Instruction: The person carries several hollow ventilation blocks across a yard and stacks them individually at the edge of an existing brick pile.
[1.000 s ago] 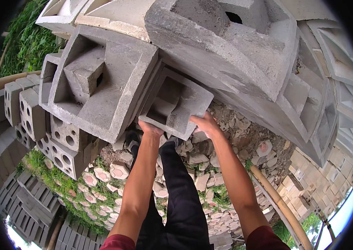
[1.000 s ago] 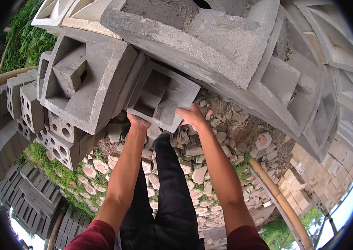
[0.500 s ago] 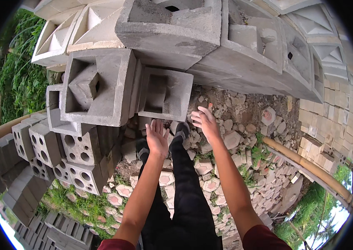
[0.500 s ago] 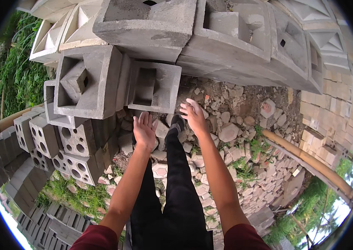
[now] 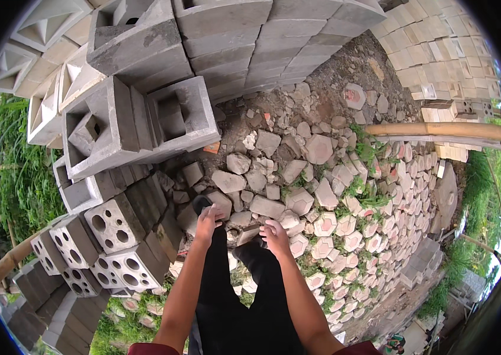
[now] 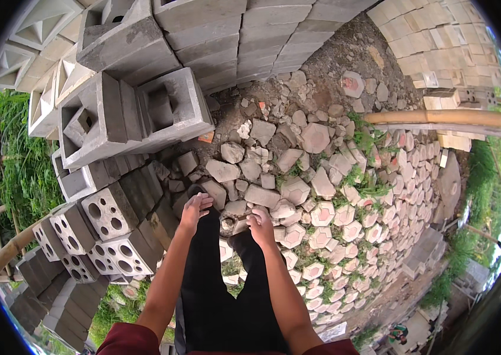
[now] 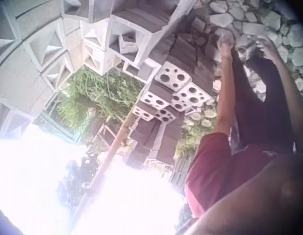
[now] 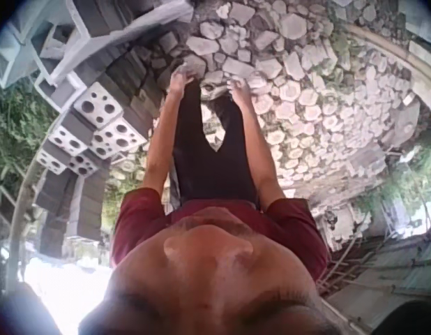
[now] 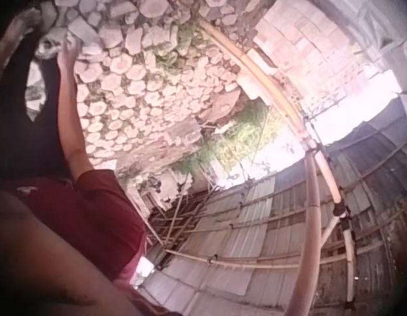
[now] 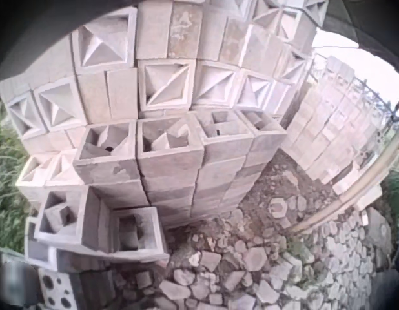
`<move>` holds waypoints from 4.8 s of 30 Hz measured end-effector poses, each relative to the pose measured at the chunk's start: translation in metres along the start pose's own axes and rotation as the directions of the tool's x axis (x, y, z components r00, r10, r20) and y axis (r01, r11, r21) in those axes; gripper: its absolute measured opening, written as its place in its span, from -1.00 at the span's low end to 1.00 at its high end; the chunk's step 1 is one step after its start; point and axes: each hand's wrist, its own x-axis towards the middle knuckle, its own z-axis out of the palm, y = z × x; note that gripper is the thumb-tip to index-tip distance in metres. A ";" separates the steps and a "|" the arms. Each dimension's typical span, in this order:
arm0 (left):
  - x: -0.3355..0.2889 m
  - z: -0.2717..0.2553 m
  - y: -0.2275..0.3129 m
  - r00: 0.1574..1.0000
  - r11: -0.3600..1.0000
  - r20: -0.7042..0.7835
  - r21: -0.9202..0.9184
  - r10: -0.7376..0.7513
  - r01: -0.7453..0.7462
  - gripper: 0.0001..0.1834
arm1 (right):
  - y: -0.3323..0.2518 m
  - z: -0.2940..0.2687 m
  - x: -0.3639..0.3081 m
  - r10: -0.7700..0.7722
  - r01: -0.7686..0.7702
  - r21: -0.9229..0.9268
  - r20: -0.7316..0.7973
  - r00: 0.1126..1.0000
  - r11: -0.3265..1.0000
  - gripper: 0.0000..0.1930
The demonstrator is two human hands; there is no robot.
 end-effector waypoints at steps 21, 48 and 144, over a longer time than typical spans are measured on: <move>-0.246 0.380 -0.197 0.718 0.619 0.597 0.727 -0.357 -0.296 -0.58 | 0.263 -0.367 -0.385 0.033 0.269 0.227 -0.817 0.576 0.936 -0.61; -0.337 0.921 -0.283 0.218 0.388 0.806 0.478 -0.551 -0.788 -0.70 | 0.191 -0.707 -0.470 0.233 0.800 0.258 -0.960 0.152 0.542 -0.65; -0.352 2.745 -1.062 0.103 0.190 0.663 0.355 -0.741 -0.915 -0.65 | 0.513 -2.600 -0.315 0.325 0.318 0.377 -0.923 0.207 0.870 -0.58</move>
